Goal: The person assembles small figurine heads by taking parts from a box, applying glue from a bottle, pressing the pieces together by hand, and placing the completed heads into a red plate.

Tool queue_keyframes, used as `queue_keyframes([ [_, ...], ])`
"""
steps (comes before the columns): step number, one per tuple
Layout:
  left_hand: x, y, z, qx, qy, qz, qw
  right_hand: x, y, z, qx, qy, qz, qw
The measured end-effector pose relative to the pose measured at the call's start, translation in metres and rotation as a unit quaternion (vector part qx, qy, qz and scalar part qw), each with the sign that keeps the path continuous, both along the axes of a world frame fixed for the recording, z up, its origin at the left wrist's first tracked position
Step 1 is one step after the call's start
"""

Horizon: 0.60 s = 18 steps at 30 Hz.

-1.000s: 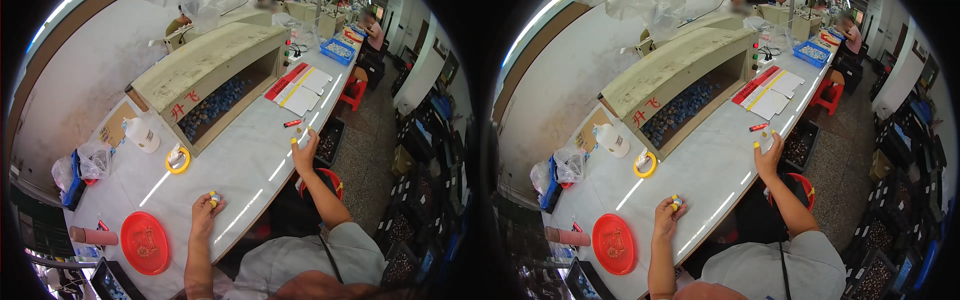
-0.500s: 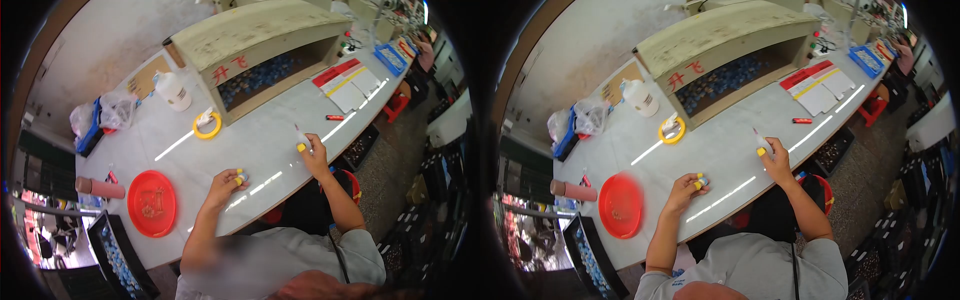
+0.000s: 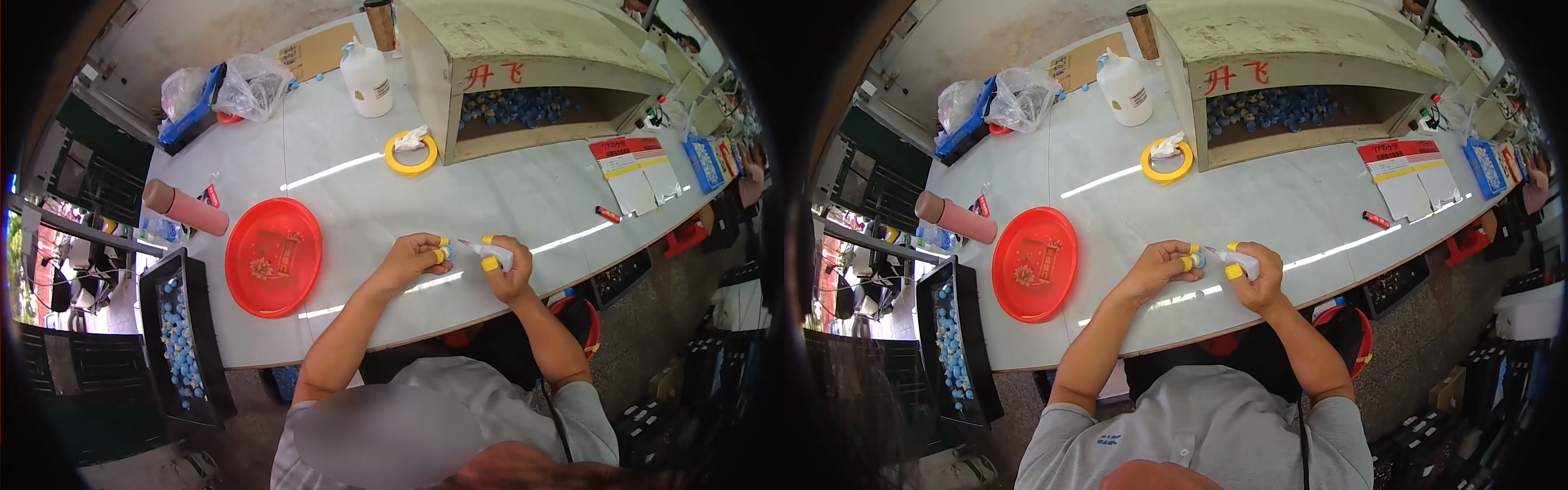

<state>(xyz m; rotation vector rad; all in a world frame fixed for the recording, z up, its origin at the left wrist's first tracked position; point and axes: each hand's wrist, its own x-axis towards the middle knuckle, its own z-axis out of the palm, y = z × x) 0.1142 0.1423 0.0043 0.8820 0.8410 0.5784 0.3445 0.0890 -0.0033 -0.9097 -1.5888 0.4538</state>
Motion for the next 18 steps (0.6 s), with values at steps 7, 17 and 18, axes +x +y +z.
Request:
queue_keyframes([
  [7,0.0022,-0.0019,0.0064,0.001,0.005,-0.002,1.000,-0.0038,0.0060,-0.0015,0.055,-0.033,0.014,0.998],
  [17,0.0018,-0.0021,0.0067,0.026,0.024,-0.028,0.999,-0.0071,0.0073,-0.0019,0.055,-0.047,0.022,0.997],
  [18,0.0020,-0.0024,0.0070,0.028,0.026,-0.028,0.999,-0.0074,0.0074,-0.0018,0.049,-0.047,0.022,0.997],
])
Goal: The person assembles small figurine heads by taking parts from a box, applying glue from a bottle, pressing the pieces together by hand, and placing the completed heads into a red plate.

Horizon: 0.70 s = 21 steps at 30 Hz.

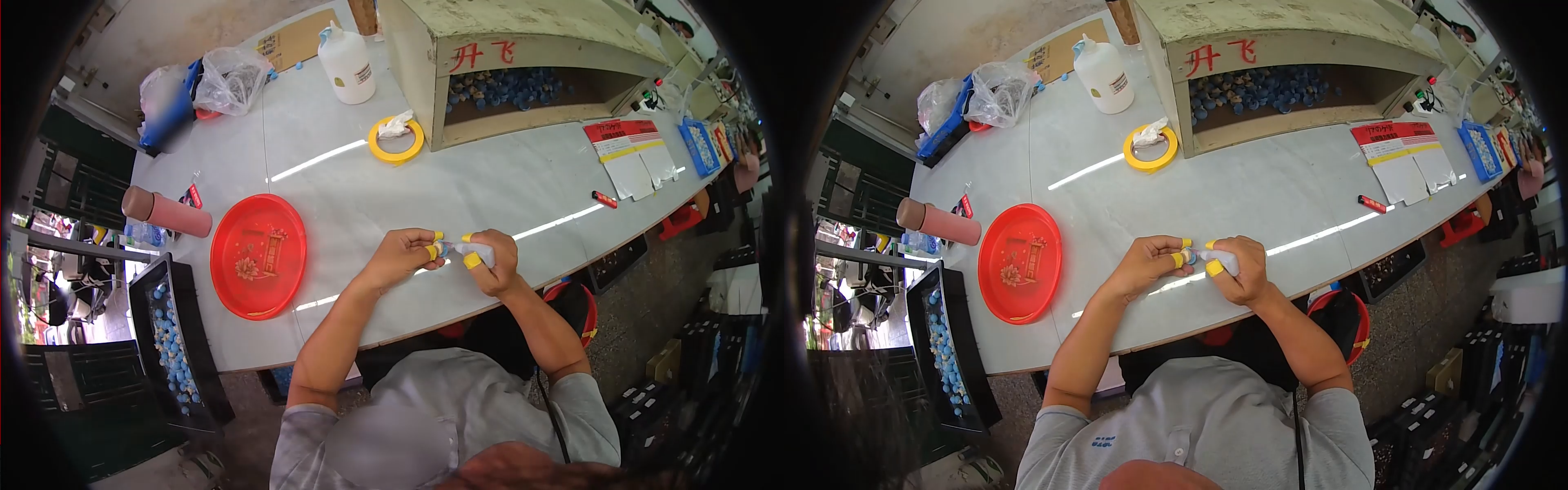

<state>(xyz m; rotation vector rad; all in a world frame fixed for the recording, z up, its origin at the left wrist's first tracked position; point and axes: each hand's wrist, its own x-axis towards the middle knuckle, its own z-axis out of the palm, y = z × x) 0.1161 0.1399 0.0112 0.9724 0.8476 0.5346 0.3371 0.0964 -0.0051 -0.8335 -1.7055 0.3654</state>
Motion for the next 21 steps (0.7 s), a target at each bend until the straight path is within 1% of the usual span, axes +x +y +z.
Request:
queue_keyframes([
  [9,0.002,-0.001,0.005,-0.004,-0.011,0.005,1.000,-0.004,0.003,0.004,0.039,-0.033,-0.020,0.998],
  [15,0.003,-0.002,-0.007,-0.011,-0.030,0.023,0.999,-0.007,0.001,0.005,0.052,-0.038,-0.045,0.997],
  [18,0.002,-0.002,-0.010,0.000,-0.015,0.029,0.999,-0.005,-0.002,0.007,0.045,-0.061,-0.048,0.996],
  [21,0.003,-0.002,-0.007,-0.020,-0.030,0.040,0.999,-0.006,-0.004,0.007,0.058,-0.074,-0.053,0.994],
])
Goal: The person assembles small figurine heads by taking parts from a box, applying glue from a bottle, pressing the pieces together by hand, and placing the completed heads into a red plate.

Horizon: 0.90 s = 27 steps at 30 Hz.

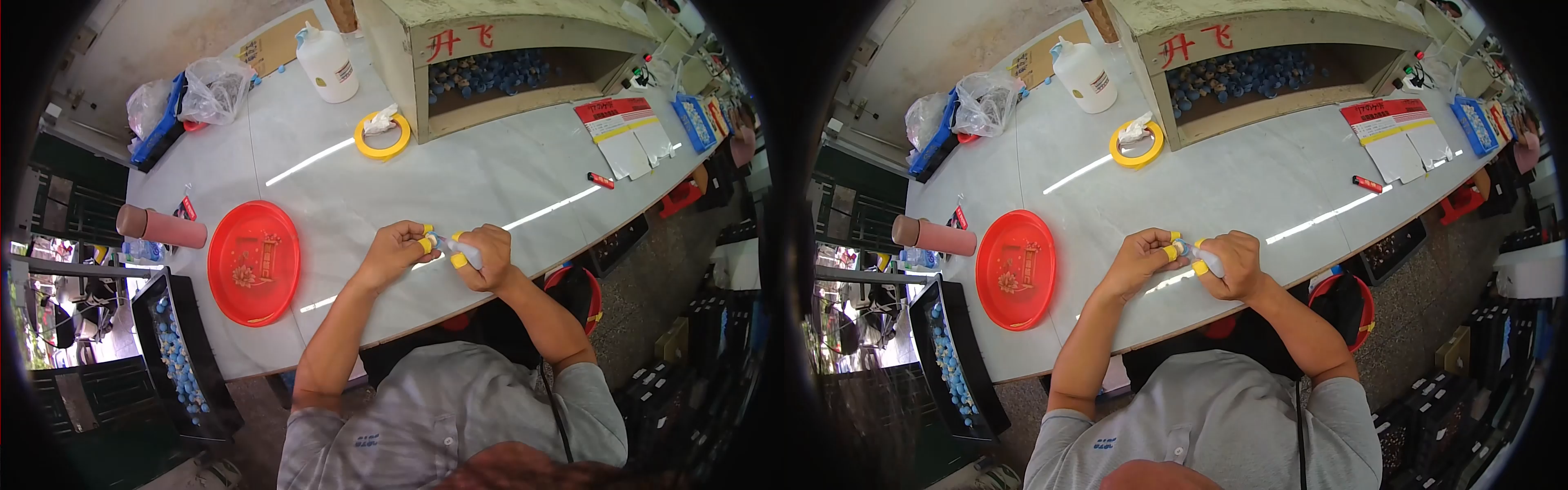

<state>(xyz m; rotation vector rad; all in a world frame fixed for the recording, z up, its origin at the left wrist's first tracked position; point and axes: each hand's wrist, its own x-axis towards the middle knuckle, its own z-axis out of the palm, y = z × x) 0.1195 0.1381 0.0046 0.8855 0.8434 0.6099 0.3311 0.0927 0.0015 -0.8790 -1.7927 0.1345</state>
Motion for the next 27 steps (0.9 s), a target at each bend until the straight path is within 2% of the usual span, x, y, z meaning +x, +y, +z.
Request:
queue_keyframes([
  [18,0.002,0.000,0.005,0.004,0.020,0.006,1.000,0.004,-0.005,-0.004,0.003,-0.050,0.023,0.999],
  [21,0.000,0.001,0.002,0.001,0.027,0.010,1.000,0.002,-0.001,-0.006,0.022,-0.009,0.019,1.000],
  [27,0.001,0.000,0.003,0.012,0.017,0.000,1.000,0.001,-0.001,0.001,0.014,-0.012,-0.010,1.000],
])
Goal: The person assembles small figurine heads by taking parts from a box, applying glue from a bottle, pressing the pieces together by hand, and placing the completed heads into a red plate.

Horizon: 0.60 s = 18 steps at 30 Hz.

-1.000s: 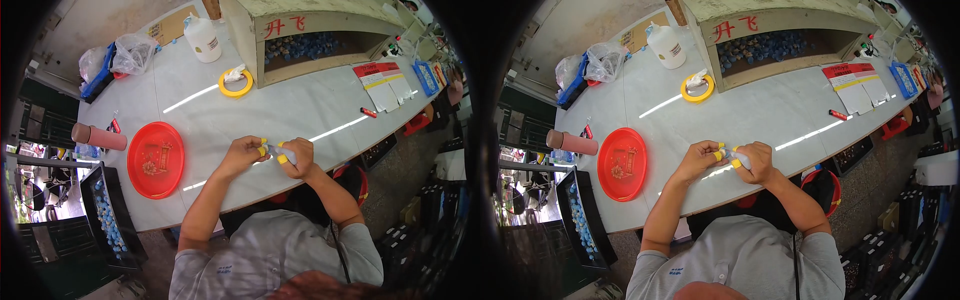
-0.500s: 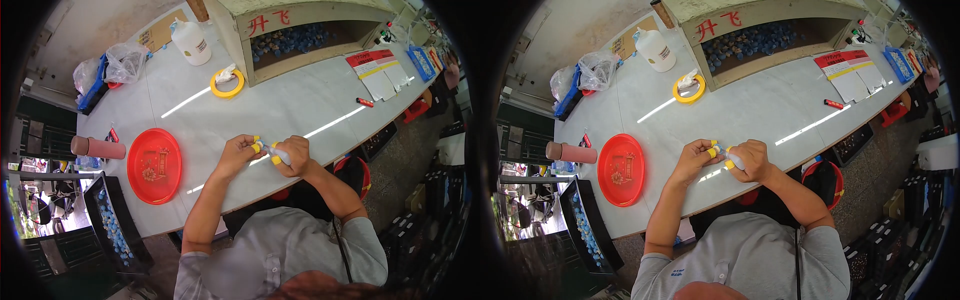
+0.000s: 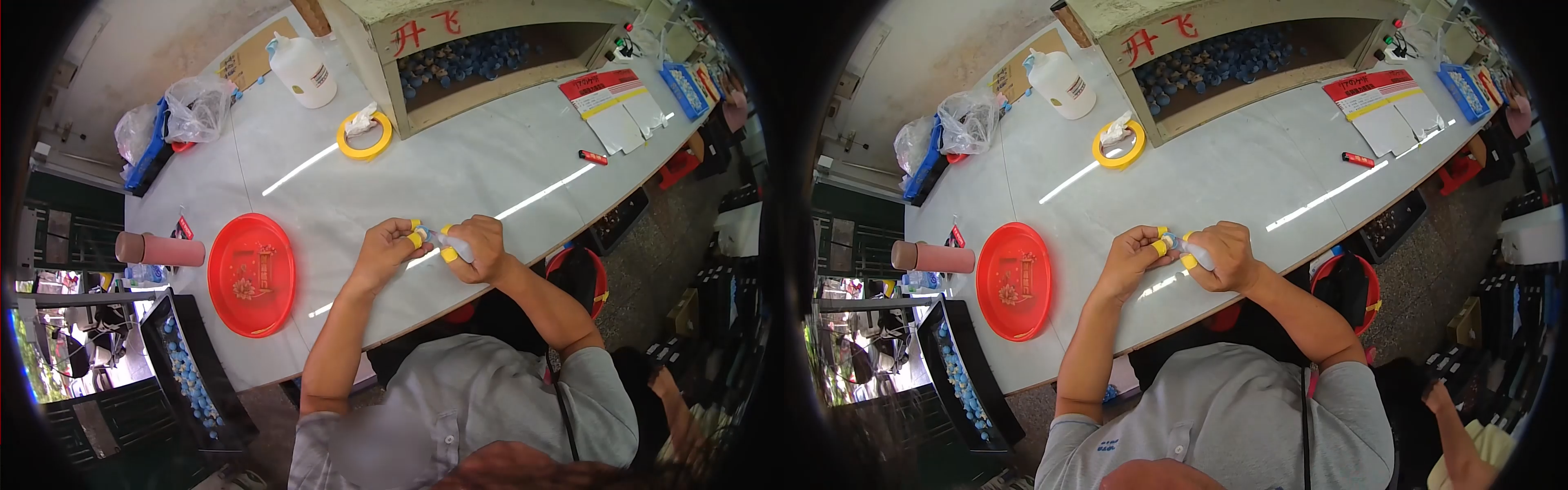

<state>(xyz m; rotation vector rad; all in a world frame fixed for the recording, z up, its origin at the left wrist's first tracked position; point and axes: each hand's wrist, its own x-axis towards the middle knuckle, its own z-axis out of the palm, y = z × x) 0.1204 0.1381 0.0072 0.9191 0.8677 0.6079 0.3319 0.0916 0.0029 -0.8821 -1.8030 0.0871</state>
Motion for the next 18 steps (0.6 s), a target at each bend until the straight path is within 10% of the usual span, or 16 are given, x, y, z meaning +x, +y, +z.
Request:
queue_keyframes([
  [18,-0.0012,0.0012,-0.0013,-0.009,0.007,0.006,1.000,0.0000,0.0002,-0.0033,0.012,0.003,0.011,1.000],
])
